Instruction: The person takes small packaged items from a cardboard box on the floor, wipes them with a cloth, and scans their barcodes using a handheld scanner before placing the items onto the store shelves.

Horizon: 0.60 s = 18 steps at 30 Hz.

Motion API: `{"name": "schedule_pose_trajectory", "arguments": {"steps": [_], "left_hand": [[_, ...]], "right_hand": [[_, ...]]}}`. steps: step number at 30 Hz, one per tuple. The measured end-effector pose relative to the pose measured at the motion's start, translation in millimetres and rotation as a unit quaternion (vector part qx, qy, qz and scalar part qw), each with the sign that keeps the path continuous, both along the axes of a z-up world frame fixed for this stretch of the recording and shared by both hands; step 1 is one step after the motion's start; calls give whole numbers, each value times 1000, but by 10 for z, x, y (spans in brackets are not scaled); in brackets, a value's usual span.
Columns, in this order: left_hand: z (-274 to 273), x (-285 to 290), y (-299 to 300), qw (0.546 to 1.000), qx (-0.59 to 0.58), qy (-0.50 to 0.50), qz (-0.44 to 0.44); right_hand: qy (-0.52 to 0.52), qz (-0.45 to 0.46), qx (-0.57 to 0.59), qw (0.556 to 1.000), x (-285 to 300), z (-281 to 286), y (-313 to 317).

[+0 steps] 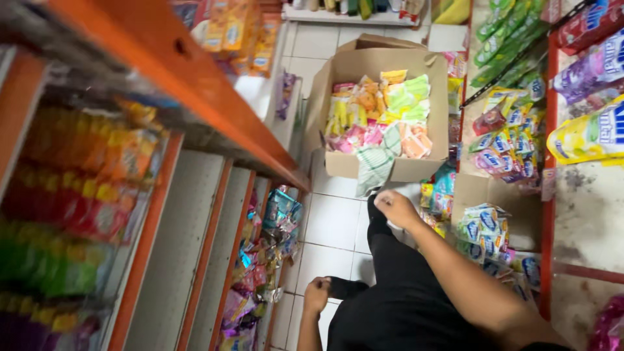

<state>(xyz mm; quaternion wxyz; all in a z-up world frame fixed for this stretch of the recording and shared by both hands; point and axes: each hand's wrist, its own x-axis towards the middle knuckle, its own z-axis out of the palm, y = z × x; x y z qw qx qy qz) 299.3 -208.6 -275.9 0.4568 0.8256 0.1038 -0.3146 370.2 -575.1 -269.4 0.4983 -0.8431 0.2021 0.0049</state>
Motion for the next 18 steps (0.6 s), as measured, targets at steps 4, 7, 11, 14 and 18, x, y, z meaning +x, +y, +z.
{"name": "schedule_pose_trajectory", "arguments": {"steps": [4,7,11,14,18], "left_hand": [[74,422,-183,987,-29,88,131],[64,843,-455,972,-64,111,199],[-105,1290,-947,986,-57,72,136],[-208,1503,-1317,988,-96,53,108],[-335,1731,-1906,990,-118,34,68]], "right_hand": [[-2,-58,-80,995,348,-51,-503],[-8,-40,-96,995,648,-128,-845],[59,20,-77,995,1038,-253,-1066],[148,78,-105,980,1047,-271,-1029],[141,51,-117,982,1147,-170,-988]]}}
